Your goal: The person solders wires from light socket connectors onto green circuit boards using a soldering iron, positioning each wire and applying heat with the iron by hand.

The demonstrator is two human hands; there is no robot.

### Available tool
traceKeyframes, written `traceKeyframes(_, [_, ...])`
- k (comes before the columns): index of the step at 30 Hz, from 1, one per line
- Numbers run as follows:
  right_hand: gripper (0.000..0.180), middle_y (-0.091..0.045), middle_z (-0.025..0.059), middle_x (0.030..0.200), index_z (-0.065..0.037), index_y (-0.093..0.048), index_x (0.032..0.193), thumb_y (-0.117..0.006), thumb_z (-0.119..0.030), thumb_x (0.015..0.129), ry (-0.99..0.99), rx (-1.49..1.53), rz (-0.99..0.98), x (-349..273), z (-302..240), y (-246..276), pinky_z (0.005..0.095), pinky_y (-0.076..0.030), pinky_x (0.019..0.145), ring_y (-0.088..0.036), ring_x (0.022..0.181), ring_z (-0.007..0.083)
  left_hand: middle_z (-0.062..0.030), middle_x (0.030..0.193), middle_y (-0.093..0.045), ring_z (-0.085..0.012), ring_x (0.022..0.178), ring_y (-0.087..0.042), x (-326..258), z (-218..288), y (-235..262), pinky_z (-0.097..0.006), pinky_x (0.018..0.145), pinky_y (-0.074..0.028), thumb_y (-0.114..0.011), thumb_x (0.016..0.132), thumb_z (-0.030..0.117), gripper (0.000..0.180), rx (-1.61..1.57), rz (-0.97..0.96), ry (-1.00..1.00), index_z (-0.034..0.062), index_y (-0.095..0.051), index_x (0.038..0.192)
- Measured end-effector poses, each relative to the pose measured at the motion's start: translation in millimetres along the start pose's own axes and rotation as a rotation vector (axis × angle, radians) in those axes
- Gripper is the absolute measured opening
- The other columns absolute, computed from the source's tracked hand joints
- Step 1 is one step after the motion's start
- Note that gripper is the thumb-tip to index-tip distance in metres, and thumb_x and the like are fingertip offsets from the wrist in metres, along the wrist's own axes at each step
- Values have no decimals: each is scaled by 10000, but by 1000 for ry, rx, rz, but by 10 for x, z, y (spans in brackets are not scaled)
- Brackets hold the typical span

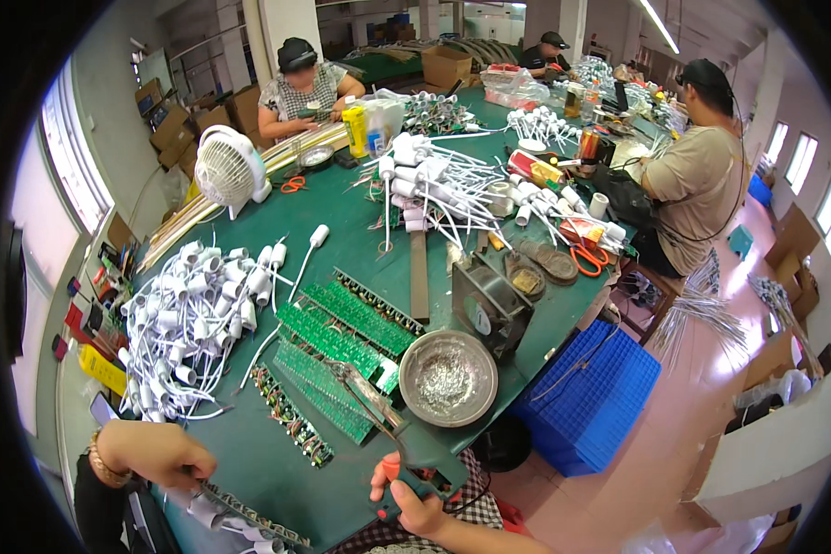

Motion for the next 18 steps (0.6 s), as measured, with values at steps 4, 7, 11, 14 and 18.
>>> traceKeyframes(4, [429, -560, 146, 960, -98, -427, 1237, -632, -301, 919, 48, 85, 154, -113, -137, 113, 388, -503, 746, -587, 813, 233, -45, 767, -621, -152, 672, -621, -400, -101, 634, -294, 582, -471, -718, 858, 113, 164, -193, 221, 46, 38, -573, 873])
traceKeyframes(7, [432, -555, 147, 923, -94, -439, 1221, -633, -322, 910, 205, -27, 283, -233, -336, 256, 381, -509, 684, -588, 747, 244, -60, 762, -616, -110, 492, -566, -548, 16, 1760, -237, 447, -446, -722, 810, 114, 239, -679, 887, -161, 29, -544, 946])
traceKeyframes(11, [465, -546, 117, 951, -79, -428, 1265, -625, -331, 927, 247, -29, 145, -143, -698, 271, 356, -515, 696, -559, 784, 196, 19, 955, -573, -40, 847, -558, -1196, 625, 2675, -173, 705, -445, -550, 965, 186, 195, -529, 1475, -536, 72, -579, 1121])
traceKeyframes(14, [426, -542, 124, 958, -75, -433, 1274, -611, -253, 929, 495, -148, 323, -267, -1182, 424, 352, -515, 687, -551, 778, 206, -67, 987, -627, -164, 856, -629, 129, 88, 3890, -312, 768, -556, -551, 973, 171, 196, -983, 1286, -779, 47, -595, 1118])
traceKeyframes(18, [388, -541, 127, 961, -63, -443, 1267, -572, -233, 944, 527, -210, 348, -362, -1282, 597, 348, -515, 693, -553, 782, 216, -107, 894, -640, -196, 776, -629, 1636, -373, 4431, -342, 706, -550, -600, 893, 43, 108, -1342, 1190, -800, 35, -626, 997])
Point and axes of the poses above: each hand's wrist, its own x-axis towards the middle knuckle, its own y-axis out of the back of the hand, z = x × y, the point moved 10 cm from there along x, towards the middle knuckle
